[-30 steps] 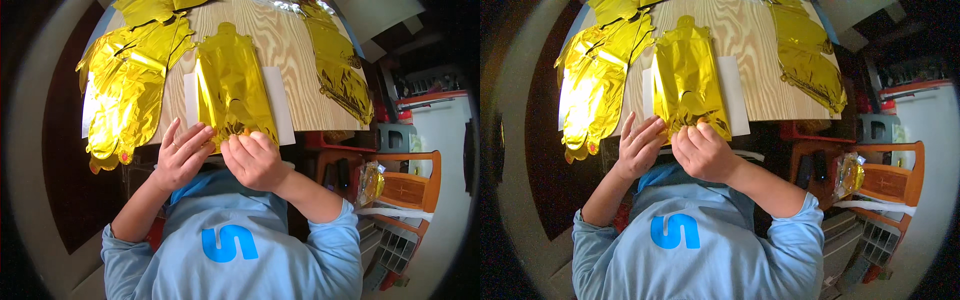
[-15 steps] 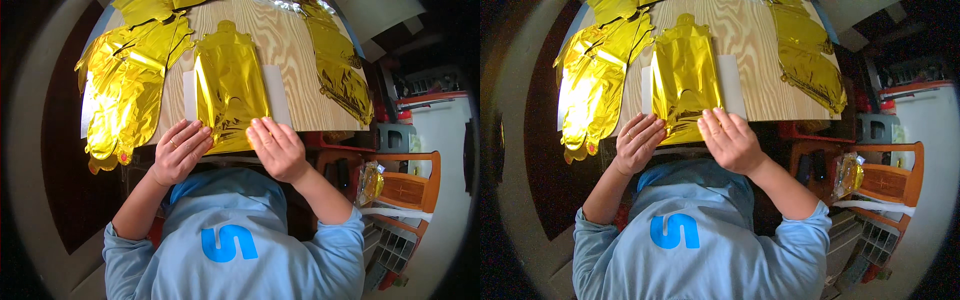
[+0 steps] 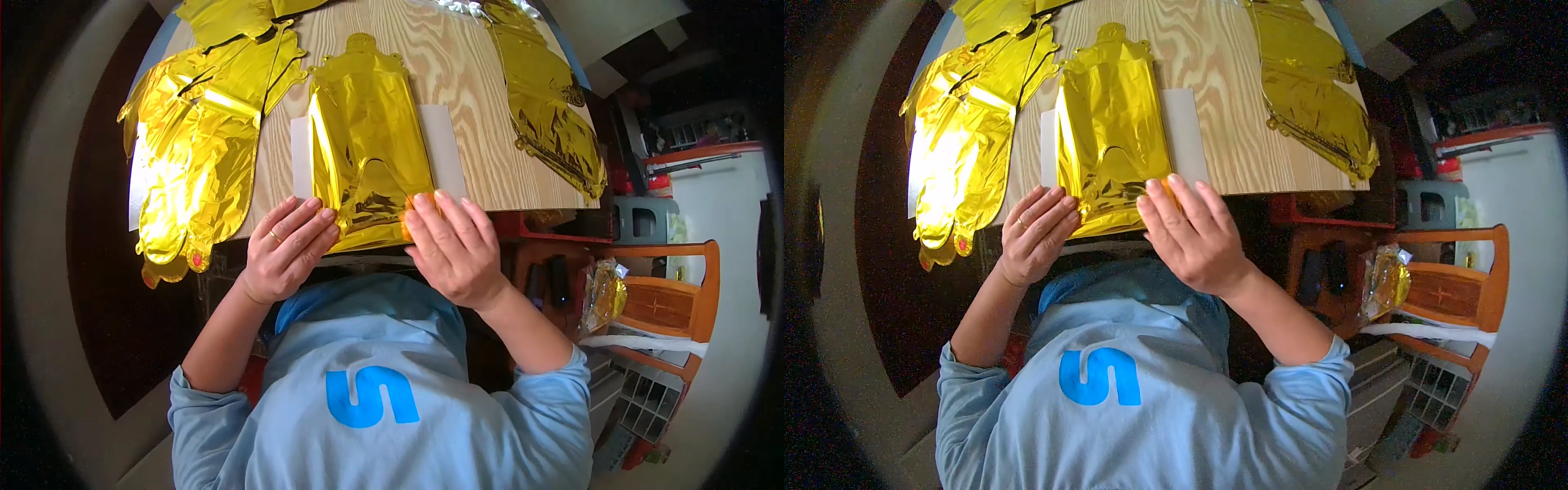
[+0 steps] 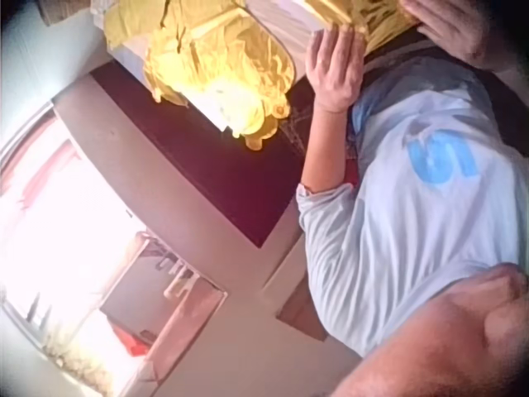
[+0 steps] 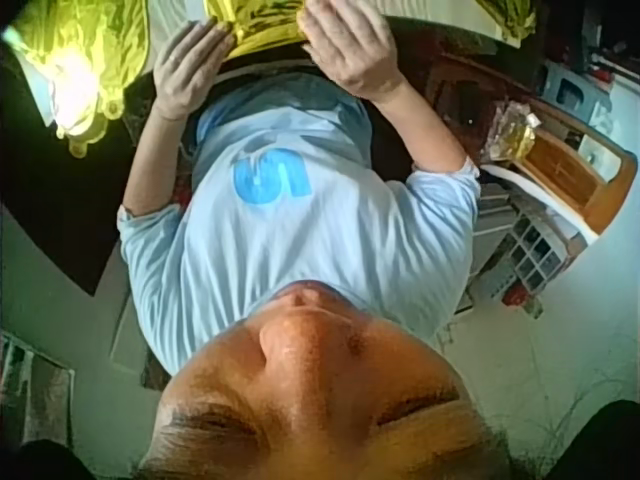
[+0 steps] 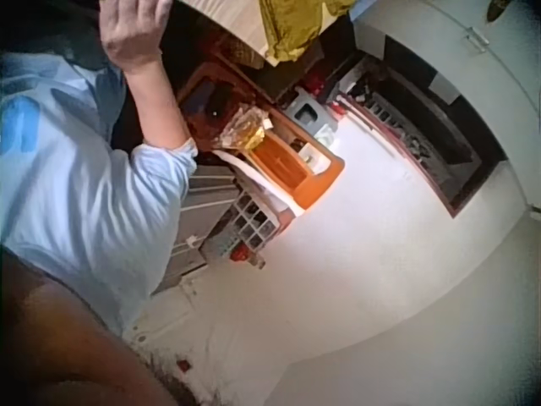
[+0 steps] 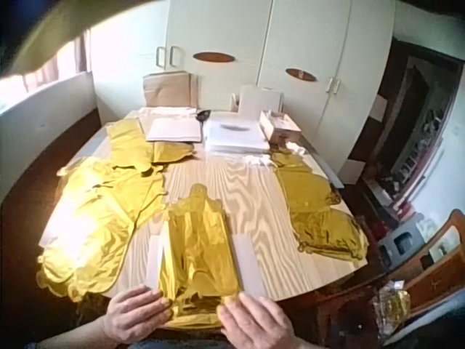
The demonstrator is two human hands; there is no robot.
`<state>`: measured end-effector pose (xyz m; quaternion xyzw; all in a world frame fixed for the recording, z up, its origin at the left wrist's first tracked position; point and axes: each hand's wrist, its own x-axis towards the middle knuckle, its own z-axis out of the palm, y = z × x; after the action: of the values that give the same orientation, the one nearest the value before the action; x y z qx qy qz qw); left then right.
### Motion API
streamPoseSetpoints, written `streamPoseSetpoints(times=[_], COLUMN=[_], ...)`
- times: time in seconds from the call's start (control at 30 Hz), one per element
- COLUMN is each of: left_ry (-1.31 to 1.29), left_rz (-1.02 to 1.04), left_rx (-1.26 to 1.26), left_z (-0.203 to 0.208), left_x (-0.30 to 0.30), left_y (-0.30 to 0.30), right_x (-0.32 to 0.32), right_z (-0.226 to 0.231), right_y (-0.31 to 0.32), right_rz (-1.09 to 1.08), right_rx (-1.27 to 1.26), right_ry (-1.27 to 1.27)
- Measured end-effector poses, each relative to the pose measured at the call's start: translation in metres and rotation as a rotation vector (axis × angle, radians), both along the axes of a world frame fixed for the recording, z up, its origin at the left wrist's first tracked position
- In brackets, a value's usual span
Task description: Folding gold foil balloons and placing them into plastic sleeves with cardboard backing.
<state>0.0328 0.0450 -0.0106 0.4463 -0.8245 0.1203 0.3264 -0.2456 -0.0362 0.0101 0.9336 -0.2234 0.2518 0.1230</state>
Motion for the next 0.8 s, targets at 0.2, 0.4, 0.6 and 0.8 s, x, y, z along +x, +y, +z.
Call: streamPoseSetpoints(times=[0.2,0.4,0.6,0.8], left_ry=[0.027,0.008,-0.357,-0.407], left_rz=[0.004,-0.023,-0.042,-0.14], left_rx=[0.029,-0.017,-0.51,-0.412], left_z=[0.009,0.054,0.191,0.148], left_x=[-0.001,0.011,0.054,0.044], left_y=[0.001,-0.026,-0.099,-0.09], right_x=[0.009,0.013,0.042,0.033], right_z=[-0.001,0.051,0.169,0.115], right_y=[-0.015,-0.041,-0.103,-0.096], right_rz=[0.116,0.189,0.16,0.114], right_rx=[-0.023,-0.044,-0.503,-0.471], right_ry=[0.001,0.014,-0.109,-0.039])
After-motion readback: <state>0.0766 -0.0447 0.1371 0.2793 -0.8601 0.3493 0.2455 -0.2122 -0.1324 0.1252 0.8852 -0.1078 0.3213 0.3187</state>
